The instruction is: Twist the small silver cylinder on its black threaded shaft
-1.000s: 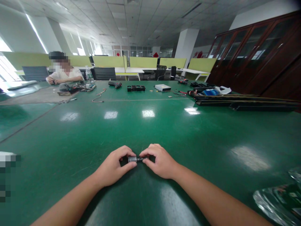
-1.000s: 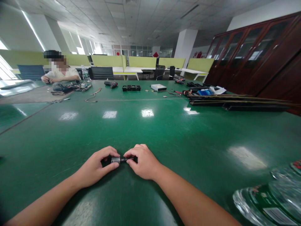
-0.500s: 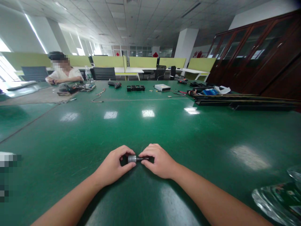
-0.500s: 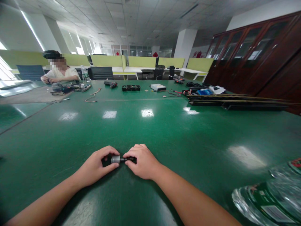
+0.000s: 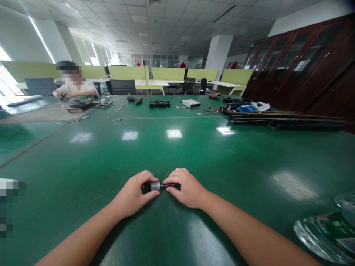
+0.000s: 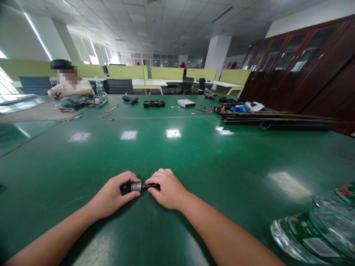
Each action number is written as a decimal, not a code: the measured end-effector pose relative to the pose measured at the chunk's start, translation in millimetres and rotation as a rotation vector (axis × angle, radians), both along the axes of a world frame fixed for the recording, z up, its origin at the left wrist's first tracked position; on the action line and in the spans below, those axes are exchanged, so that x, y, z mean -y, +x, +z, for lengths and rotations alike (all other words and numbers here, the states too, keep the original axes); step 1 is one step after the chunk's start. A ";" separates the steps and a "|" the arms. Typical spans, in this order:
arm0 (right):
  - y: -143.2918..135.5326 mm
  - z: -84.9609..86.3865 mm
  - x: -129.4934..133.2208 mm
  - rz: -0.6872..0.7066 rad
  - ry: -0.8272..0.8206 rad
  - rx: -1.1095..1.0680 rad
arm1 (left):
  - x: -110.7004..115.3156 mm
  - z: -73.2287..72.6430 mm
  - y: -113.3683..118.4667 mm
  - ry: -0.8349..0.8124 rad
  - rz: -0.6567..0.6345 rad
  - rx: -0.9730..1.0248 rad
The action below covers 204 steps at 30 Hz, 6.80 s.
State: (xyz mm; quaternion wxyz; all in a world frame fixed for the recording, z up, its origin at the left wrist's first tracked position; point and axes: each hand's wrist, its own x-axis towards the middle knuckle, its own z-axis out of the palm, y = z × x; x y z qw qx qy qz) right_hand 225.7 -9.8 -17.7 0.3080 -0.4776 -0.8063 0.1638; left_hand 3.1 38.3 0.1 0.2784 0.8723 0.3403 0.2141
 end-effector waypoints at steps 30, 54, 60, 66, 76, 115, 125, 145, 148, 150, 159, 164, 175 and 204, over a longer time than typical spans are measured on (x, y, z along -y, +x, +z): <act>-0.2 2.0 6.6 -0.071 0.029 0.049 | 11.7 0.9 -1.1 0.093 0.030 0.013; 27.3 -0.9 -3.2 -0.236 -0.016 -0.015 | 6.2 0.7 -5.0 0.071 0.086 0.001; 18.8 -0.4 -1.7 -0.185 0.001 0.006 | 6.3 0.3 -4.8 0.068 0.089 -0.005; 2.7 0.4 2.0 -0.129 -0.030 -0.108 | 5.4 -1.8 -2.5 0.075 0.037 0.026; -1.6 -0.4 4.3 -0.054 0.013 -0.027 | 9.5 5.4 -1.6 0.022 0.017 0.006; -2.3 1.6 4.0 -0.044 0.021 -0.026 | 7.4 0.9 -4.0 -0.007 0.030 0.011; -0.7 1.8 3.6 -0.085 0.014 0.001 | 8.0 2.3 -2.7 0.006 0.026 0.004; 3.5 1.7 1.8 -0.160 0.010 0.011 | 10.5 6.5 -2.0 0.014 0.075 -0.034; 4.6 1.6 1.5 -0.181 0.013 0.009 | 10.8 7.0 -1.0 0.018 0.078 -0.036; 6.1 1.7 1.0 -0.200 0.012 0.014 | 10.8 7.2 -0.4 0.021 0.083 -0.030; 16.5 1.7 -2.6 -0.326 0.012 0.013 | 10.2 7.2 -0.1 0.029 0.108 -0.040; 12.0 2.4 -1.2 -0.270 0.016 0.033 | 9.6 6.6 0.1 0.032 0.105 -0.043; 1.5 2.8 6.8 0.014 -0.017 -0.114 | 8.9 5.6 0.0 0.027 0.067 -0.026; -0.2 -0.1 4.6 0.039 0.030 0.014 | 11.2 6.7 1.7 0.001 0.009 -0.036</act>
